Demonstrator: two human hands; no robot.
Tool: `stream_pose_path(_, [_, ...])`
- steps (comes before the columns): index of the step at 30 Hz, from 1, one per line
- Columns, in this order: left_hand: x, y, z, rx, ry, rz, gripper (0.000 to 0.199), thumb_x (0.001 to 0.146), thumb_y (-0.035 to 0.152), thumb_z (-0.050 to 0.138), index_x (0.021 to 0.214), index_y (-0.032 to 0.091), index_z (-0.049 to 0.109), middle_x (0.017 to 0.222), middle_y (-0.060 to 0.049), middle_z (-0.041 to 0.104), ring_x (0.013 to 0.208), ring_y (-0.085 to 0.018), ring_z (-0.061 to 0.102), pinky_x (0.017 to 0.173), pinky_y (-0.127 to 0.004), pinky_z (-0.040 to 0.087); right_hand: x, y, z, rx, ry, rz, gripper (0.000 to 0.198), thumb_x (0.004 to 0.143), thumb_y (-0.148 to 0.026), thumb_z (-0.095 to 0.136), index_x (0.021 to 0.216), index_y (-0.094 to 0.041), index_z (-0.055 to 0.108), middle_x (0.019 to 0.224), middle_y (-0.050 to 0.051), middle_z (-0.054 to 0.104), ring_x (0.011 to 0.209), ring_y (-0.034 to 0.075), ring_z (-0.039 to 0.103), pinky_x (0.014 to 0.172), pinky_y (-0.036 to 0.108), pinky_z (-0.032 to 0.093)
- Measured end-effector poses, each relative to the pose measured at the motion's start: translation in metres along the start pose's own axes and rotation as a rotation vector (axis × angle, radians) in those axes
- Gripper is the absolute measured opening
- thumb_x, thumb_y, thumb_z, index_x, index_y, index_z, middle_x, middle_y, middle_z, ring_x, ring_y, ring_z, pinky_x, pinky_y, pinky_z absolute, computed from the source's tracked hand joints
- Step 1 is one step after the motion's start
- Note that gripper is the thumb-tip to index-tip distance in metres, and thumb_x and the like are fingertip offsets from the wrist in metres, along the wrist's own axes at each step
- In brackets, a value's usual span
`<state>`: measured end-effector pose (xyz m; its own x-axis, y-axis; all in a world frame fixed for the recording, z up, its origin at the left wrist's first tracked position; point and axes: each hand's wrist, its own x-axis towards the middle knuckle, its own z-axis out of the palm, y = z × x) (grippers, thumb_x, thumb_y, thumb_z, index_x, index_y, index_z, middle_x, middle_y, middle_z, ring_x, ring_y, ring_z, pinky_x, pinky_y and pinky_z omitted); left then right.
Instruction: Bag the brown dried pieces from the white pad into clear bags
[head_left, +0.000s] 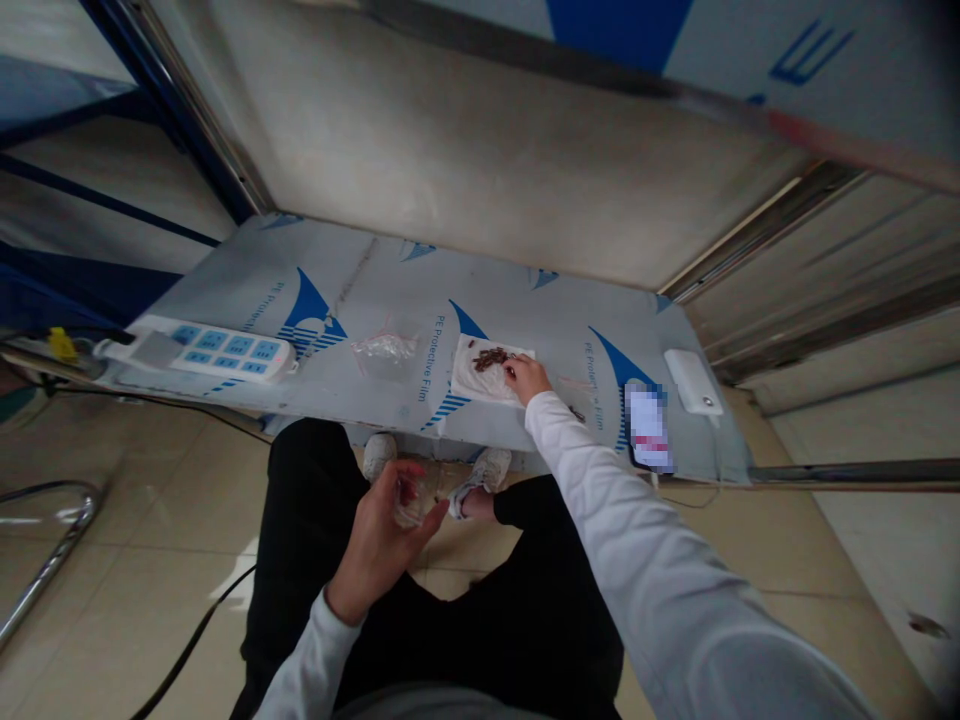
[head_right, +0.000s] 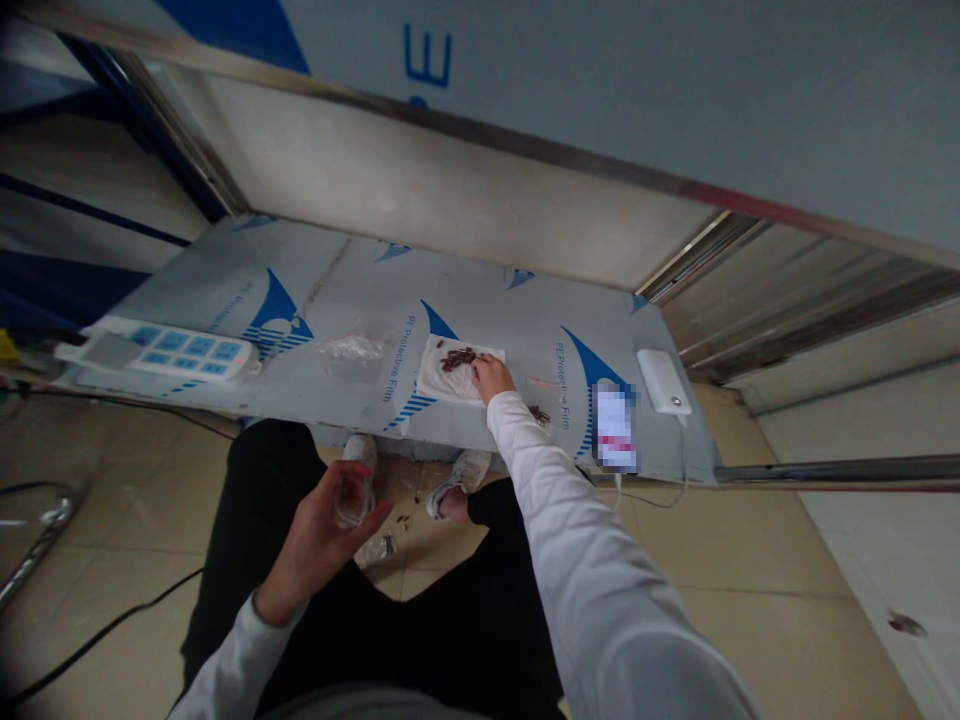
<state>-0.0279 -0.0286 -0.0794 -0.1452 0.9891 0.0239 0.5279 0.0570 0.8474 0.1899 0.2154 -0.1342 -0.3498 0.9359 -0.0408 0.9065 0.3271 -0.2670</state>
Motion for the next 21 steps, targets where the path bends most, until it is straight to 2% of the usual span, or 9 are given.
stream_pose_path(5, [0.004, 0.001, 0.001, -0.010, -0.030, 0.001, 0.033, 0.074, 0.037, 0.067, 0.096, 0.020, 0.049, 0.071, 0.003, 0.056, 0.062, -0.014, 0.057, 0.060, -0.027, 0.048, 0.007, -0.001, -0.007, -0.046, -0.043, 0.043, 0.021, 0.078, -0.008, 0.059, 0.093, -0.011, 0.072, 0.098, 0.013, 0.068, 0.089, 0.020, 0.061, 0.082, 0.027, 0.045])
stream_pose_path(12, [0.008, -0.003, 0.002, -0.033, -0.035, -0.003, 0.033, 0.074, 0.036, 0.067, 0.097, 0.019, 0.050, 0.073, 0.002, 0.056, 0.064, -0.013, 0.056, 0.062, -0.027, 0.048, 0.009, -0.006, -0.013, -0.068, -0.092, 0.062, 0.017, 0.072, -0.002, 0.062, 0.081, -0.012, 0.073, 0.096, 0.014, 0.071, 0.090, 0.020, 0.064, 0.081, 0.025, 0.045])
stream_pose_path(17, [0.010, -0.004, 0.001, -0.045, -0.036, -0.019, 0.034, 0.072, 0.038, 0.068, 0.096, 0.019, 0.052, 0.071, 0.002, 0.057, 0.062, -0.013, 0.056, 0.059, -0.026, 0.047, 0.010, -0.002, -0.018, -0.009, -0.062, 0.110, 0.016, 0.070, -0.002, 0.062, 0.073, -0.014, 0.072, 0.088, 0.011, 0.073, 0.089, 0.020, 0.066, 0.082, 0.026, 0.047])
stream_pose_path(21, [0.019, 0.002, -0.001, -0.028, -0.021, 0.005, 0.033, 0.072, 0.036, 0.068, 0.095, 0.020, 0.052, 0.072, 0.002, 0.058, 0.063, -0.014, 0.057, 0.060, -0.026, 0.046, 0.002, -0.007, -0.037, 0.100, -0.003, 0.137, 0.015, 0.070, -0.004, 0.063, 0.075, -0.015, 0.072, 0.083, 0.007, 0.074, 0.081, 0.018, 0.068, 0.079, 0.026, 0.050])
